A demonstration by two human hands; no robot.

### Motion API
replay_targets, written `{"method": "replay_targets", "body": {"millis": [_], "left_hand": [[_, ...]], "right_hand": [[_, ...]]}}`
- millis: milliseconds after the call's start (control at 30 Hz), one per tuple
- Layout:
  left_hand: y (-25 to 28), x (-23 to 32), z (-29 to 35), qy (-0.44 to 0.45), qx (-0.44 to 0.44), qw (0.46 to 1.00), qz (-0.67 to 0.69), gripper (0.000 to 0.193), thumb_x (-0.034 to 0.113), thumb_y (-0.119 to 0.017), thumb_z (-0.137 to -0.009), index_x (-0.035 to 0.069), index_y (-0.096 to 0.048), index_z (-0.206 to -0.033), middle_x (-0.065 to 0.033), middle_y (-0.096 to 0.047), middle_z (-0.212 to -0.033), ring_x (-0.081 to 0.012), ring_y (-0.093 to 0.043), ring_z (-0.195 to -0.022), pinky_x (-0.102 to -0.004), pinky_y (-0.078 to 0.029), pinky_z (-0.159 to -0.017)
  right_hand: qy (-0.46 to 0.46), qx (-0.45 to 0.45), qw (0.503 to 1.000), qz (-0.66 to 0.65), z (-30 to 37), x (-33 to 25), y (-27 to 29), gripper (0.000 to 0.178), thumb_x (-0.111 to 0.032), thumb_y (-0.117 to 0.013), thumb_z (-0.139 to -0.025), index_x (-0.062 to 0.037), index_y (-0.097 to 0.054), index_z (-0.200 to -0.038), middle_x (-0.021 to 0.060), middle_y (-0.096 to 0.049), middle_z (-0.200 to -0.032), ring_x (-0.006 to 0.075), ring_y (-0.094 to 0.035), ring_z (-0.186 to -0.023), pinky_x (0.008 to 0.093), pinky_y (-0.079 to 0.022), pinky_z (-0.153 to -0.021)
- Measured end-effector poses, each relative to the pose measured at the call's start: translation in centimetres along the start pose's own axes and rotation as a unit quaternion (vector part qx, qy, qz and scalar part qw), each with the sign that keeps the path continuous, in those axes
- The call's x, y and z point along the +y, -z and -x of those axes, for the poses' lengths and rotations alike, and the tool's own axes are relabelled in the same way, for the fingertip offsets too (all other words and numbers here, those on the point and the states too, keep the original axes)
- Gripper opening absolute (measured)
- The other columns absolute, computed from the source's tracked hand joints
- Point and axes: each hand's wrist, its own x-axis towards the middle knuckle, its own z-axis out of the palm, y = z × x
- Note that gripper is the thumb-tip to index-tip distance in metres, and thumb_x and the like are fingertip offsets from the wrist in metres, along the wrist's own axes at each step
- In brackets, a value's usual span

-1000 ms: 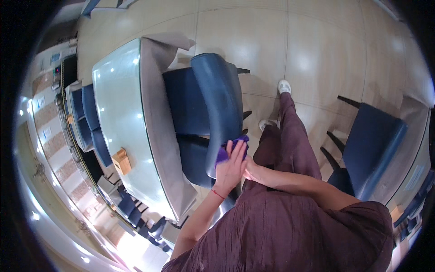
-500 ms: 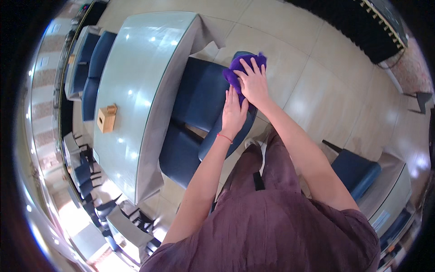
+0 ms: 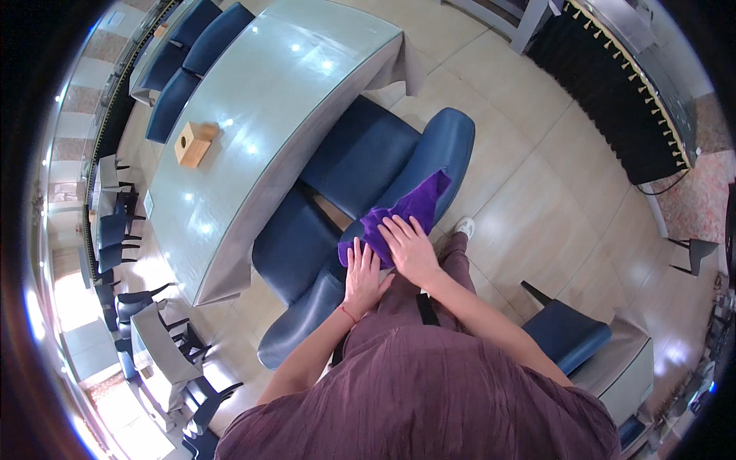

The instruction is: The person wipes the seats and backs of several blue chairs using a purple cloth. The person moves from one chair to the next, wiping each surface thoroughly.

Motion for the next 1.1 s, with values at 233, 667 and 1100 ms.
{"method": "replay_targets", "body": {"millis": [233,667,1100], "left_hand": [[-0.4,3.6,-8.6,-0.08,0.066,0.994,0.015,0.051,0.04,-0.066,-0.09,0.005,-0.059,-0.127,-0.0203,-0.05,-0.131,-0.0517,-0.029,-0.143,-0.0646,-0.031,-0.112],[-0.2,-1.2,-3.9,-0.026,0.078,0.996,0.041,0.058,0.041,-0.07,-0.086,0.008,-0.058,-0.132,-0.0226,-0.044,-0.151,-0.0386,-0.032,-0.147,-0.0475,-0.032,-0.118],[1.1,-5.9,12.8,0.196,0.01,0.977,0.086,0.055,0.042,-0.071,-0.085,0.027,-0.06,-0.136,-0.0212,-0.029,-0.16,-0.0492,-0.025,-0.147,-0.066,-0.032,-0.112]], "right_hand": [[-0.075,-0.014,0.994,0.08,-0.6,9.7,5.0,0.058,-0.027,-0.065,-0.092,-0.0224,-0.049,-0.148,0.0092,-0.037,-0.159,0.0348,-0.033,-0.147,0.0605,-0.028,-0.115],[-0.055,0.035,0.993,0.097,-1.7,3.5,-0.1,0.036,-0.025,-0.057,-0.098,-0.0153,-0.062,-0.132,0.0067,-0.048,-0.15,0.0366,-0.038,-0.144,0.0685,-0.021,-0.115],[0.136,-0.072,0.969,-0.196,-2.3,-8.2,-7.3,0.023,-0.005,-0.063,-0.09,-0.0024,-0.059,-0.112,0.012,-0.067,-0.113,0.0298,-0.061,-0.115,0.0517,-0.036,-0.114]]}}
